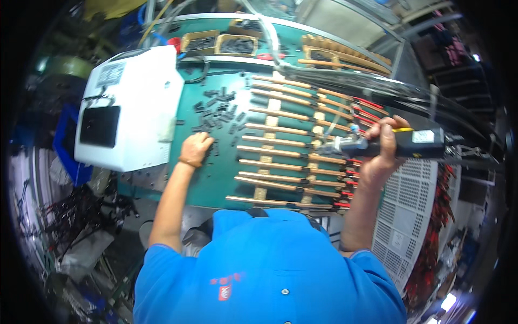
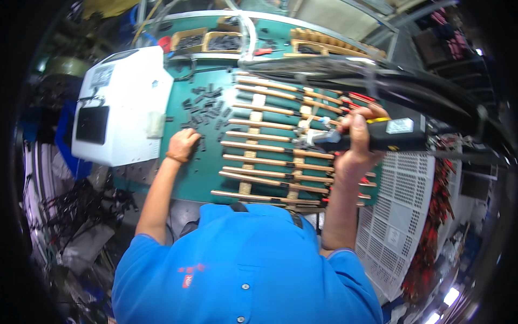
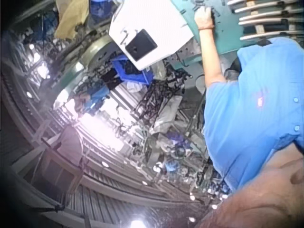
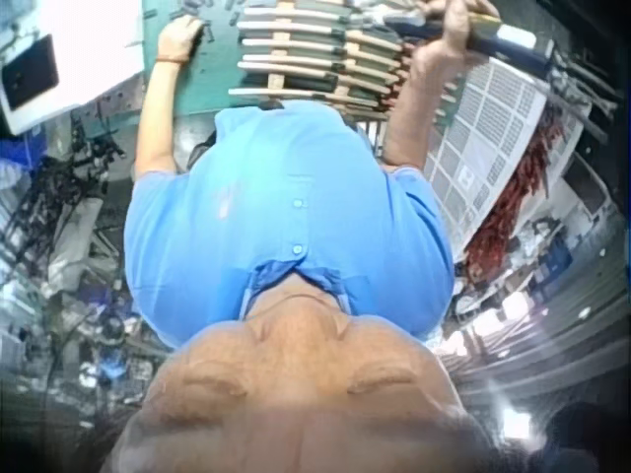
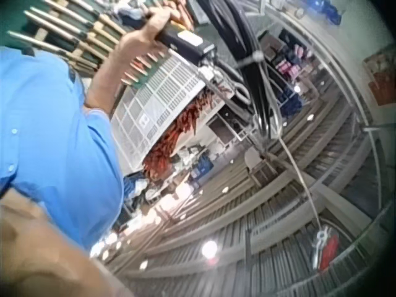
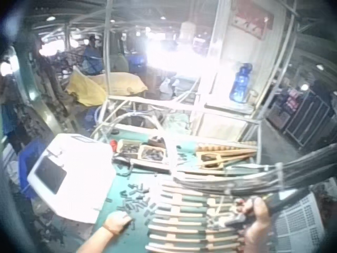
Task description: The person uses a handheld heat gun to apply heat to small black components placed on wooden dowels arranged on a green workbench. They repeatedly pick up components, position them on the dowels, and apply heat with the tool.
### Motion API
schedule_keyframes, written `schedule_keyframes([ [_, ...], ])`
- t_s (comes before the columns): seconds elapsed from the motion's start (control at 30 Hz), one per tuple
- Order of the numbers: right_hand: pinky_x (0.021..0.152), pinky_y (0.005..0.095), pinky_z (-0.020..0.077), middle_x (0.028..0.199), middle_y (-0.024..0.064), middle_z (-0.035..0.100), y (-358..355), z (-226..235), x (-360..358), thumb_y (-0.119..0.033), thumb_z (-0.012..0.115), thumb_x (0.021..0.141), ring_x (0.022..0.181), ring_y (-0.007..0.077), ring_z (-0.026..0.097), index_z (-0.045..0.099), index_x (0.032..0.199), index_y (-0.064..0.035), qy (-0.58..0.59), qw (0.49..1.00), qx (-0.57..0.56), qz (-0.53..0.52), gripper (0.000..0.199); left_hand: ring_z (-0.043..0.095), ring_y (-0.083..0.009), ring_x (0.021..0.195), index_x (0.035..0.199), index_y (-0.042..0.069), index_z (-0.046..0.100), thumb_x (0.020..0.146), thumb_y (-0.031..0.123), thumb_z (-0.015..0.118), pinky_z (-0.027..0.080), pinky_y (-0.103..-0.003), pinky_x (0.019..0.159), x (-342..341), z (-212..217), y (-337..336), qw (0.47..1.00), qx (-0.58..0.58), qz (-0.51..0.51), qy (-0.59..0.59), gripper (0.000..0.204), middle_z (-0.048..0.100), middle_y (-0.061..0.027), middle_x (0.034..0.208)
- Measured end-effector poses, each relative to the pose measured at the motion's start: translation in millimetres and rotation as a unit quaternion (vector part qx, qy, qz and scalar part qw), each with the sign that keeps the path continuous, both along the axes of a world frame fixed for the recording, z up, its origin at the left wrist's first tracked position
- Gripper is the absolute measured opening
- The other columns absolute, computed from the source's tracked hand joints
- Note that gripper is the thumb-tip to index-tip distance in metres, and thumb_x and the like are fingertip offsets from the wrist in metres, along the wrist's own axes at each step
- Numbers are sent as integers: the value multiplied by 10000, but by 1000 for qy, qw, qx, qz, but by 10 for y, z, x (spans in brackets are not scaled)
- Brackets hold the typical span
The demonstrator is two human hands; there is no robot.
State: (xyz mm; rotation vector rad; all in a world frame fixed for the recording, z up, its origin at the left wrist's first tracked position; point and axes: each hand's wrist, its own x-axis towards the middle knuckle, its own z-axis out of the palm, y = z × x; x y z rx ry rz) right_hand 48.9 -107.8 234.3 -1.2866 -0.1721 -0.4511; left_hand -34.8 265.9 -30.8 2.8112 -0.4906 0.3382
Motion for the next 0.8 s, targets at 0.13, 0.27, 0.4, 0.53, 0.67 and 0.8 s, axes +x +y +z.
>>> schedule_keyframes([
  [0.13, 604, 261, 506, 861, 85, 595, -28, -8, 0, -59, 653, 844, 663, 123, 571, 527, 1107, -11, -27, 1000, -1, 15, 296, 596, -188, 785, 867, 122, 631, 735, 98, 583, 476, -316, 671, -10, -12, 29, 999, 7, -30, -44, 143, 602, -14, 899],
  [0.27, 616, 260, 512, 841, 85, 598, -70, -32, 2, -77, 659, 849, 662, 126, 583, 534, 1088, -15, -33, 999, -7, 21, 277, 601, -181, 811, 897, 120, 646, 751, 85, 585, 475, -314, 677, -8, 2, 15, 999, 16, -31, -25, 162, 606, -12, 921],
  [0.4, 609, 263, 518, 830, 86, 601, -57, -11, 22, -84, 655, 857, 661, 130, 586, 536, 1084, -18, -27, 999, -4, 18, 265, 604, -183, 845, 896, 115, 654, 747, 84, 583, 478, -317, 690, 0, -63, 55, 1000, 5, -11, -5, 168, 607, -16, 933],
  [0.53, 592, 262, 526, 820, 81, 602, -41, 14, 53, -87, 655, 859, 653, 128, 587, 542, 1075, -20, -20, 999, 17, 18, 253, 607, -196, 835, 945, 139, 657, 744, 64, 586, 492, -317, 714, 33, 20, -39, 998, -49, 34, 4, 226, 609, -23, 932],
  [0.67, 602, 254, 500, 841, 75, 577, 6, 55, 55, -148, 668, 862, 676, 149, 549, 546, 1096, -41, 4, 1000, 15, 20, 284, 606, -221, 818, 982, 127, 659, 741, 83, 609, 508, -335, 699, 62, 6, -11, 999, -22, -22, -10, 250, 602, -40, 910],
  [0.8, 579, 254, 521, 797, 74, 588, 56, 26, 83, -97, 675, 849, 652, 129, 572, 558, 1076, -39, 6, 999, 49, 22, 262, 610, -237, 796, 940, 125, 638, 742, 69, 606, 507, -343, 684, 36, -58, 35, 998, -53, 13, 7, 208, 600, -46, 894],
])
